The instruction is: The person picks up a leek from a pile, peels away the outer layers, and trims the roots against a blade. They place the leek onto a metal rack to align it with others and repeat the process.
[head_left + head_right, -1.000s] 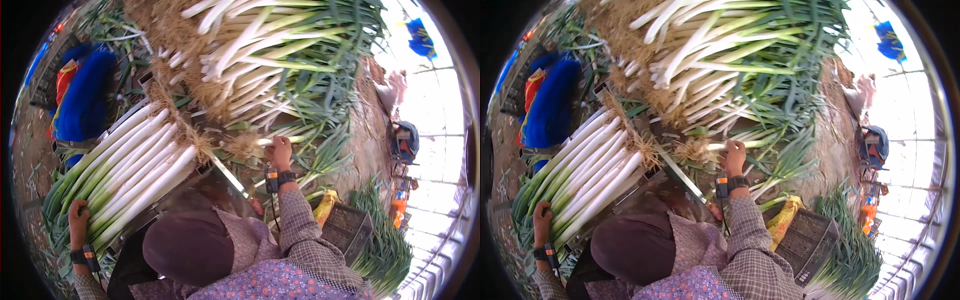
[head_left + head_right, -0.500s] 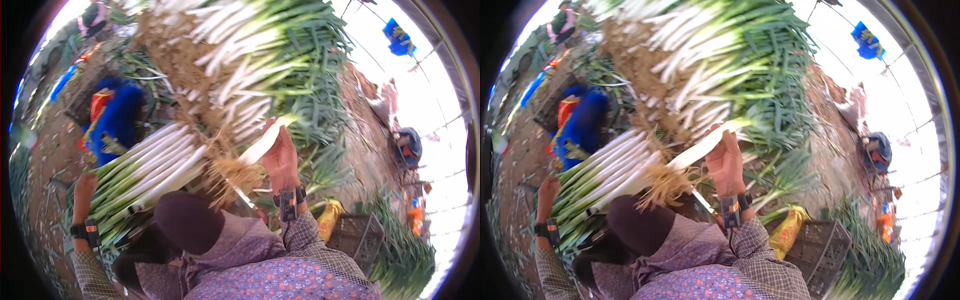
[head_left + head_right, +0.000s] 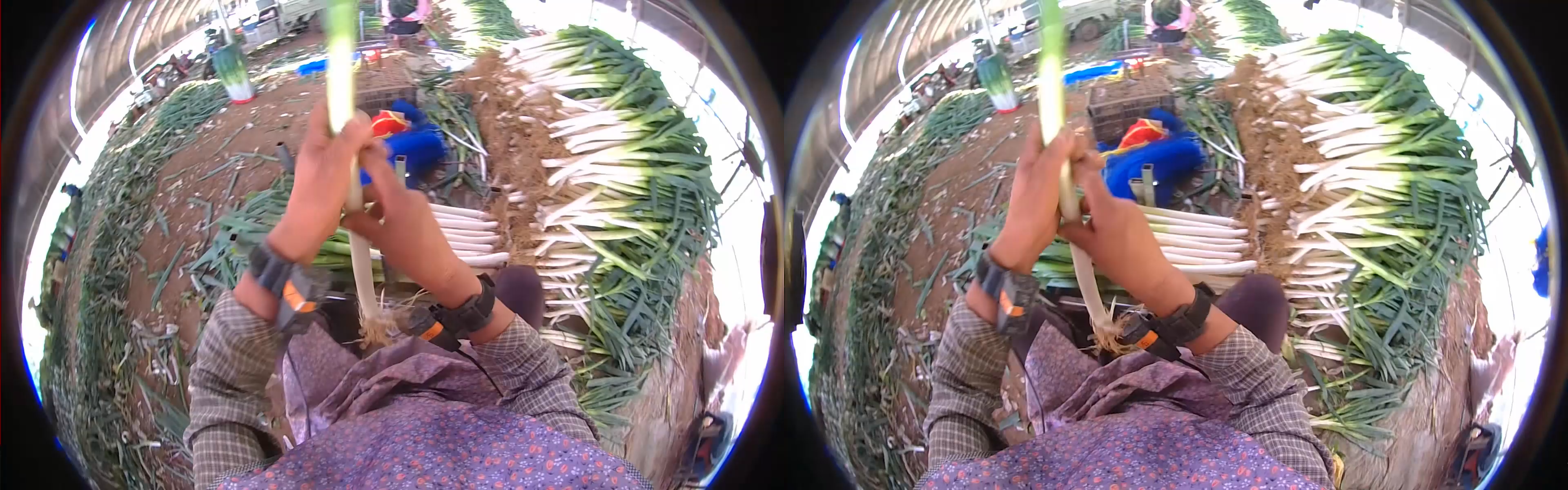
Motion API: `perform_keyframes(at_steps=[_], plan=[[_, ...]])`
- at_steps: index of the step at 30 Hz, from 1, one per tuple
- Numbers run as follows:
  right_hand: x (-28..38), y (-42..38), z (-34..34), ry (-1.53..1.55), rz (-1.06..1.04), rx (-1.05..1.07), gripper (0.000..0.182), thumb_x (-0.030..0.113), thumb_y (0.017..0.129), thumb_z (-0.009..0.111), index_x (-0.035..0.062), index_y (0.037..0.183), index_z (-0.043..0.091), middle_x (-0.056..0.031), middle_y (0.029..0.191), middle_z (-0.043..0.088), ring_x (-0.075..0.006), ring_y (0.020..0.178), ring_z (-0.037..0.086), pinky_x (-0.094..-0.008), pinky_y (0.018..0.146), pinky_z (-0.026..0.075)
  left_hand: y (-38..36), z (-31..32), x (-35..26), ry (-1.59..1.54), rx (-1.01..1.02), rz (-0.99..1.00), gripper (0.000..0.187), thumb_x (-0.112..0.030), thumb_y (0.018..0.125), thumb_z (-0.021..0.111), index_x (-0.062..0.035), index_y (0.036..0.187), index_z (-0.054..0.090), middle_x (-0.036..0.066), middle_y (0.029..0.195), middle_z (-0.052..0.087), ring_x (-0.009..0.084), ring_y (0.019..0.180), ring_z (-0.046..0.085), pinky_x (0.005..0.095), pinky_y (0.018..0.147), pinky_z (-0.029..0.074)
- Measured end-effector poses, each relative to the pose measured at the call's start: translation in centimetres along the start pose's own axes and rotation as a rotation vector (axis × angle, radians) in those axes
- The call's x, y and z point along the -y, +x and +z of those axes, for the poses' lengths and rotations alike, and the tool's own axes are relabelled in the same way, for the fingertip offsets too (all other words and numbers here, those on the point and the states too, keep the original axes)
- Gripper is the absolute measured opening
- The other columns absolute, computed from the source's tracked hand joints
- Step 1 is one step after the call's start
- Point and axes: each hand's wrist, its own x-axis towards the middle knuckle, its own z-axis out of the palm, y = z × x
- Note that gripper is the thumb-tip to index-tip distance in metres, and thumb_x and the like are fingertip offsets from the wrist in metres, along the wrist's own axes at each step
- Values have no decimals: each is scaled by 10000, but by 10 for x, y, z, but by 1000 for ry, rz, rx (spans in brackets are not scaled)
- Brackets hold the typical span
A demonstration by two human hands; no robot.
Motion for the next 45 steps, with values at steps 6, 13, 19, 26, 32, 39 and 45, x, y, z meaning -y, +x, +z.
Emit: perform_keyframes(at_steps=[6, 13, 19, 26, 32, 39, 45], plan=[[-13, -39, -30, 290, 321, 321, 278, 107, 880, 597, 38, 1149, 613, -20, 877, 669, -50, 730, 589, -210, 613, 466, -14, -52, -31, -367, -291, -86, 311, -275, 1015, 414, -56, 1234, 443, -41, 696, 332, 51, 525, 333, 211, 456, 336], [-5, -88, -35, 569, 314, 422, 275, 42, 838, 637, 39, 1112, 661, 3, 994, 658, -45, 769, 553, -185, 645, 463, -18, -84, -51, -510, -249, 28, 319, -278, 1027, 378, -42, 1222, 468, -49, 691, 327, 37, 509, 294, 192, 414, 276], [23, -93, -14, 268, 185, 475, 95, 67, 810, 652, 18, 891, 641, -41, 782, 639, -165, 688, 569, -296, 644, 467, -7, -78, -54, -322, -261, 86, 330, -291, 1022, 393, -46, 1237, 450, -40, 696, 323, 46, 529, 303, 199, 435, 290], [-28, -130, -34, -248, 62, 440, 193, 210, 781, 702, 74, 913, 664, -102, 970, 603, -315, 920, 590, -405, 768, 490, 9, -96, -66, -90, -493, 164, 253, -226, 948, 521, -88, 1141, 434, -7, 720, 377, 95, 567, 353, 264, 478, 334], [13, -83, 1, -398, -303, 116, 194, 154, 792, 658, 88, 968, 609, -84, 879, 562, -312, 847, 587, -432, 703, 487, 12, -79, -51, -125, -546, 148, 197, -207, 938, 535, -103, 1068, 428, -5, 704, 385, 97, 554, 363, 270, 471, 342], [-8, -123, -8, -338, -173, 338, 109, 114, 784, 642, 59, 867, 599, -112, 802, 569, -310, 756, 595, -408, 641, 493, 11, -97, -37, -64, -602, 136, 152, -182, 936, 527, -112, 959, 395, -4, 678, 391, 97, 509, 374, 273, 434, 362], [-55, -161, -40, -622, 163, 724, 249, 161, 775, 620, 19, 979, 622, -179, 939, 627, -361, 894, 619, -456, 756, 499, 21, -122, -14, 133, -681, 239, 132, -145, 943, 508, -99, 974, 389, 0, 603, 422, 105, 415, 436, 261, 356, 383]])
